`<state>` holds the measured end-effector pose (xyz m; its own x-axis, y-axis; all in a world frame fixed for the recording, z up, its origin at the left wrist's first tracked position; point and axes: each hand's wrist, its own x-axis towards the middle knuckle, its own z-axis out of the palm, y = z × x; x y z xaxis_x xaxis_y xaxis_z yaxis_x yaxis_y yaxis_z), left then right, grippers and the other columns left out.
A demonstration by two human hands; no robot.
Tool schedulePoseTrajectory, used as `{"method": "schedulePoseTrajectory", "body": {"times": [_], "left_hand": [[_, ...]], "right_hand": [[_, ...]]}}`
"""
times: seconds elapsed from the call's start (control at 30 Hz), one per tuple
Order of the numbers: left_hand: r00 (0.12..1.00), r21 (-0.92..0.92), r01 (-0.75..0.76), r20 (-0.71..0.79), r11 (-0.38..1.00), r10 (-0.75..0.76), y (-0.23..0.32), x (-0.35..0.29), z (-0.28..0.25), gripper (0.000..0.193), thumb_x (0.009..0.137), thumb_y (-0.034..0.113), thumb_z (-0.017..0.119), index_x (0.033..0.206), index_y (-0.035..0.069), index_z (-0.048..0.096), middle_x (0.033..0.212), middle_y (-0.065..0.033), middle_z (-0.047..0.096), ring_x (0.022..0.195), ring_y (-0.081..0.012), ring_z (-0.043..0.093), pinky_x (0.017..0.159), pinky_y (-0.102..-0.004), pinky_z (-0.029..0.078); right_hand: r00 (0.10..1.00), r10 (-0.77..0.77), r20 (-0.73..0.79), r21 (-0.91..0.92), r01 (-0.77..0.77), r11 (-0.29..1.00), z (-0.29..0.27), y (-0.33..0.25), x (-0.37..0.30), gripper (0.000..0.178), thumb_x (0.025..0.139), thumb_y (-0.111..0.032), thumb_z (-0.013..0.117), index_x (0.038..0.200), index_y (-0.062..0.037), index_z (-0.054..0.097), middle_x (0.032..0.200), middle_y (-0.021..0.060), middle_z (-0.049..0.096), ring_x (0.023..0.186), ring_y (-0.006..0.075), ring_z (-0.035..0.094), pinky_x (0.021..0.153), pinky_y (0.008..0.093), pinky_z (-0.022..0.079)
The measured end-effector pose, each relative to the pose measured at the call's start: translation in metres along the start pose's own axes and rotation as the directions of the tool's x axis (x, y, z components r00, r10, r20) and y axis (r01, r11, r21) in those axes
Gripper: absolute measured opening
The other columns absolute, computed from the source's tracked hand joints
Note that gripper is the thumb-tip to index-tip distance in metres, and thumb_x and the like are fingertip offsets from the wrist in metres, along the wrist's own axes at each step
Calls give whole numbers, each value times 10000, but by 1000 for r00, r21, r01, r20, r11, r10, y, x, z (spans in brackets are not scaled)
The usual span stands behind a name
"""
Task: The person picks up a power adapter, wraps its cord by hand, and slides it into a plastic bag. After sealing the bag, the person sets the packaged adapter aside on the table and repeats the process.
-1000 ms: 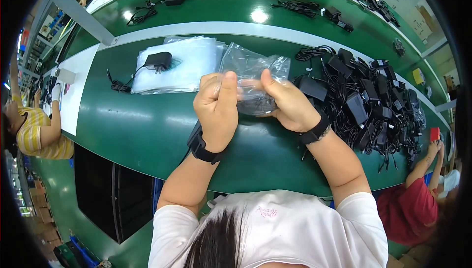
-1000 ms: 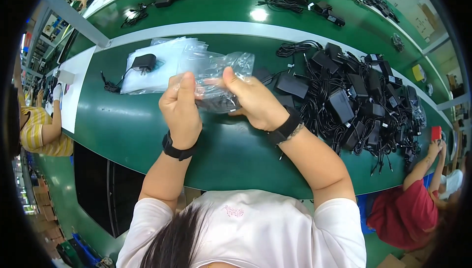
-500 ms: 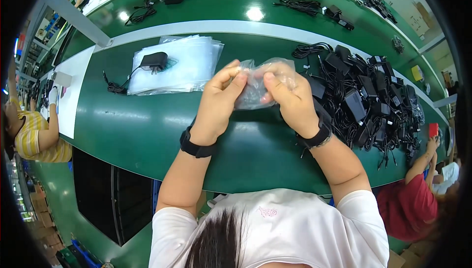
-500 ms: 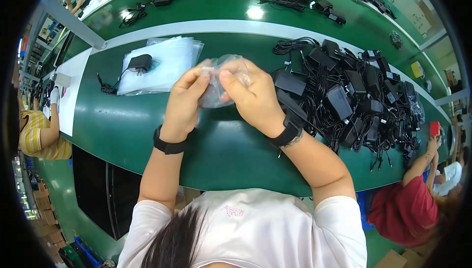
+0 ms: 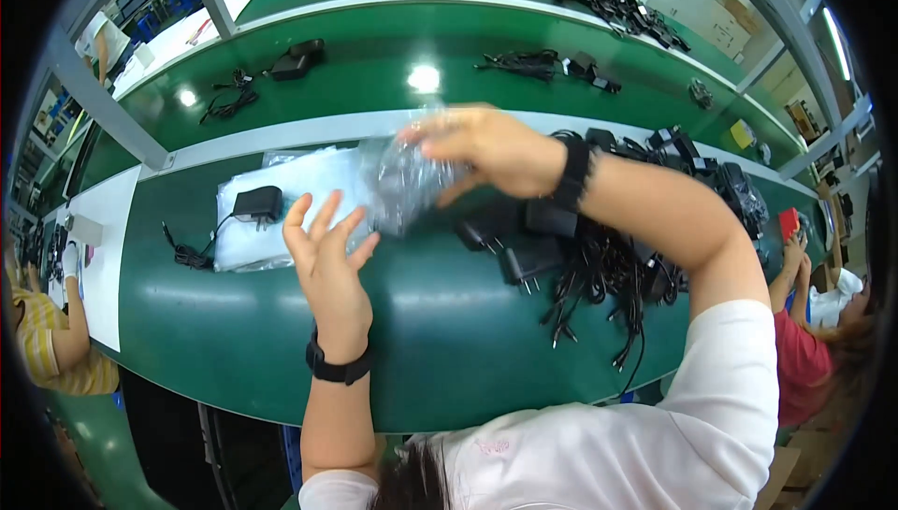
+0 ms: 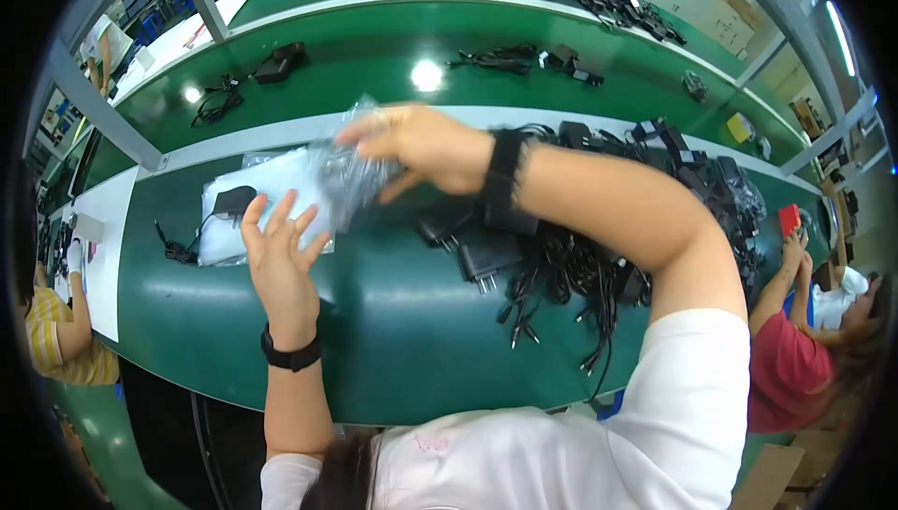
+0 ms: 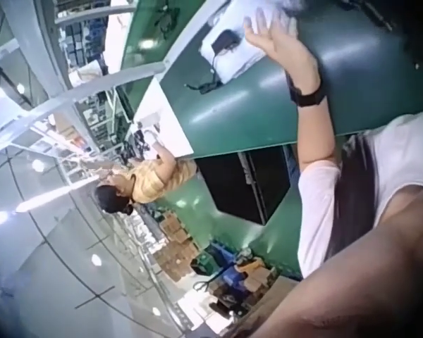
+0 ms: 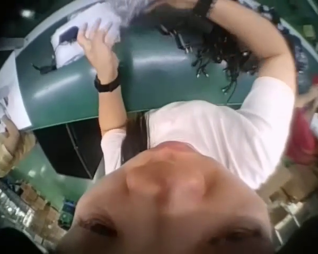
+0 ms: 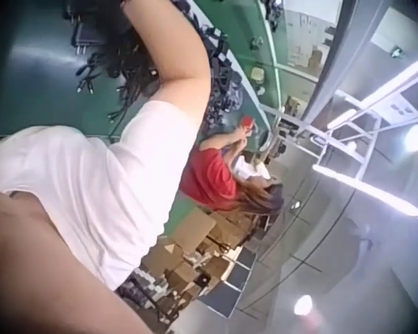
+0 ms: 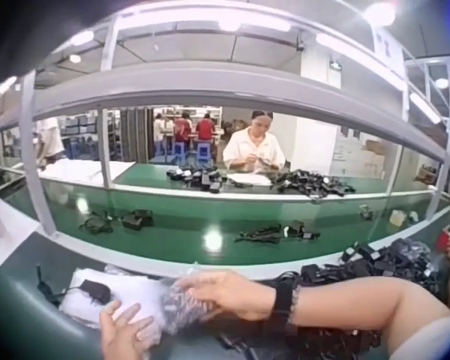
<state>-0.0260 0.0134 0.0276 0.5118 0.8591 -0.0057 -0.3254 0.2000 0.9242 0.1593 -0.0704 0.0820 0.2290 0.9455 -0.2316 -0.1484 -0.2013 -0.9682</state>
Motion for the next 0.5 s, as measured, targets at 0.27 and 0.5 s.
{"method": "schedulePoseTrajectory", "body": {"times": [0.27, 0.5], "left_hand": [[950, 262, -308, 38, 915, 309, -7, 1, -3, 347, 896, 54, 439, 1222, 12, 327, 1122, -176, 519, 955, -206, 550, 829, -304, 439], [952, 307, -302, 50, 903, 302, -13, 6, -1, 304, 867, -2, 457, 1162, -1, 387, 1105, -176, 538, 958, -193, 555, 844, -294, 430]], "right_hand": [[862, -455, -224, -929, -330, -167, -172, 69, 193, 347, 847, -272, 518, 1194, -274, 531, 1326, 174, 356, 1242, 336, 321, 936, 509, 346], [703, -680, -207, -978, -146, 147, -241, 31, 173, 502, 755, -181, 558, 1248, -191, 467, 1139, 191, 550, 1066, 343, 521, 886, 416, 437]]}}
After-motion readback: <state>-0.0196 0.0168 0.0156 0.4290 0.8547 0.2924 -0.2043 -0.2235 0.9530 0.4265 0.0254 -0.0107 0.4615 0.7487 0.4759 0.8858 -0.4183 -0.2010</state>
